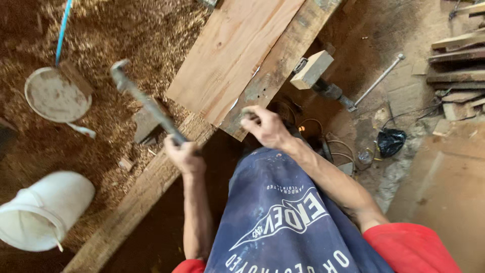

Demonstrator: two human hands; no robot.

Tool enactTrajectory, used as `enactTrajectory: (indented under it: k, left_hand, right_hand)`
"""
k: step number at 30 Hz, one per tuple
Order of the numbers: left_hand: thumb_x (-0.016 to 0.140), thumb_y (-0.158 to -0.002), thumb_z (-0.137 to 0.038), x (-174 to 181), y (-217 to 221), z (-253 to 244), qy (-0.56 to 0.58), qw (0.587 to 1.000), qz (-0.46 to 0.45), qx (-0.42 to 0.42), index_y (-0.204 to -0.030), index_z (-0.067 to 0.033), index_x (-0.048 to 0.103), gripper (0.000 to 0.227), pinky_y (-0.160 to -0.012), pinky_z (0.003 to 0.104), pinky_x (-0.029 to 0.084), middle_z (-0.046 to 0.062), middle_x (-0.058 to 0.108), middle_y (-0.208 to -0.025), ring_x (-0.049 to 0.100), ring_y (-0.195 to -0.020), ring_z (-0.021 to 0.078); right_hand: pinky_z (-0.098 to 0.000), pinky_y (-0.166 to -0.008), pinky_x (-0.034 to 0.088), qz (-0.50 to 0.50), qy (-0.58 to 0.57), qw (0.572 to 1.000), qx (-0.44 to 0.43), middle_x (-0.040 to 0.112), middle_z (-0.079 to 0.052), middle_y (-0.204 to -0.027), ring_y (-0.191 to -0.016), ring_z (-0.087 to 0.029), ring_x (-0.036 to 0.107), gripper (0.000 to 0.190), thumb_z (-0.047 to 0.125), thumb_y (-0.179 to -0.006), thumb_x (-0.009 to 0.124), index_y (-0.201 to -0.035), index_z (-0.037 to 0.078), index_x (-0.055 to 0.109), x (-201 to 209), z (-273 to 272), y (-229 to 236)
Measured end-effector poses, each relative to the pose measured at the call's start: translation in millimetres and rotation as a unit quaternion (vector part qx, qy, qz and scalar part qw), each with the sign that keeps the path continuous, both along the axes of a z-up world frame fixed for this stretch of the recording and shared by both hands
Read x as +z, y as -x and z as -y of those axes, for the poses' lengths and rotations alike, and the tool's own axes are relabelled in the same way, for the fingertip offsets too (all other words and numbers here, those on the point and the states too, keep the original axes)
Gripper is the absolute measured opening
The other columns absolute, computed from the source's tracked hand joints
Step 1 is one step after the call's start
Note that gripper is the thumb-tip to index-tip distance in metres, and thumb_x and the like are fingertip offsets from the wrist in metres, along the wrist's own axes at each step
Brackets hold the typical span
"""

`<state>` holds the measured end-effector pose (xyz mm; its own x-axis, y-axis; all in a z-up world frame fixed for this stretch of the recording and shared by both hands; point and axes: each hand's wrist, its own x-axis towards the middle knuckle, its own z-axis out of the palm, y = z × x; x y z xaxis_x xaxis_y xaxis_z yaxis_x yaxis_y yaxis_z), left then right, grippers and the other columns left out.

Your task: The person applies glue to a wooden plank, places another plank on top, and secures them using a clamp. They then use a hammer to tap the planks and adjust the clamp to ensure a tight bond.

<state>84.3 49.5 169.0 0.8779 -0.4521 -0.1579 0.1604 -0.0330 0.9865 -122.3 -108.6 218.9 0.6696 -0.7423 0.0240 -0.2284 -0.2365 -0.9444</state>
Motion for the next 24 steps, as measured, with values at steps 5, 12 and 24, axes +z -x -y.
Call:
enactTrajectory:
  k: [5,12,24]
  left_hand:
    - [0.071,-0.058,-0.013,44.4,79.0,38.3,-0.066,0.932,0.153,-0.322,-0.109,-0.0080,0.061,0.052,-0.068,0.027,0.049,-0.001,0.058,-0.087,0.055,-0.075,0.0119]
    - [0.085,-0.082,-0.032,17.3,123.9,64.3,0.076,0.815,0.020,-0.575,-0.111,-0.0025,0.066,0.046,-0.075,0.027,0.049,0.001,0.063,-0.093,0.056,-0.083,0.0100]
    - [0.077,-0.092,-0.025,-32.8,171.7,116.9,-0.040,0.893,-0.118,-0.432,-0.103,-0.0054,0.067,0.025,-0.056,0.022,0.044,-0.002,0.063,-0.080,0.054,-0.063,0.0056]
  right_hand:
    - [-0.0373,-0.074,0.061,0.212,-0.219,0.951,-0.056,0.067,-0.011,-0.107,-0.085,-0.021,0.066,0.033,0.025,-0.108,0.057,-0.124,0.001,0.042,31.1,5.8,-22.8]
    - [-0.0242,-0.038,0.035,0.261,-0.251,0.850,-0.382,0.047,0.001,-0.068,-0.048,-0.006,0.043,0.031,0.024,-0.107,0.057,-0.132,0.009,0.049,73.2,18.6,88.5]
    - [-0.0227,-0.049,0.045,0.108,-0.182,0.915,-0.343,0.057,-0.001,-0.077,-0.061,-0.008,0.054,0.042,0.015,-0.099,0.056,-0.139,0.001,0.056,35.3,43.8,197.4]
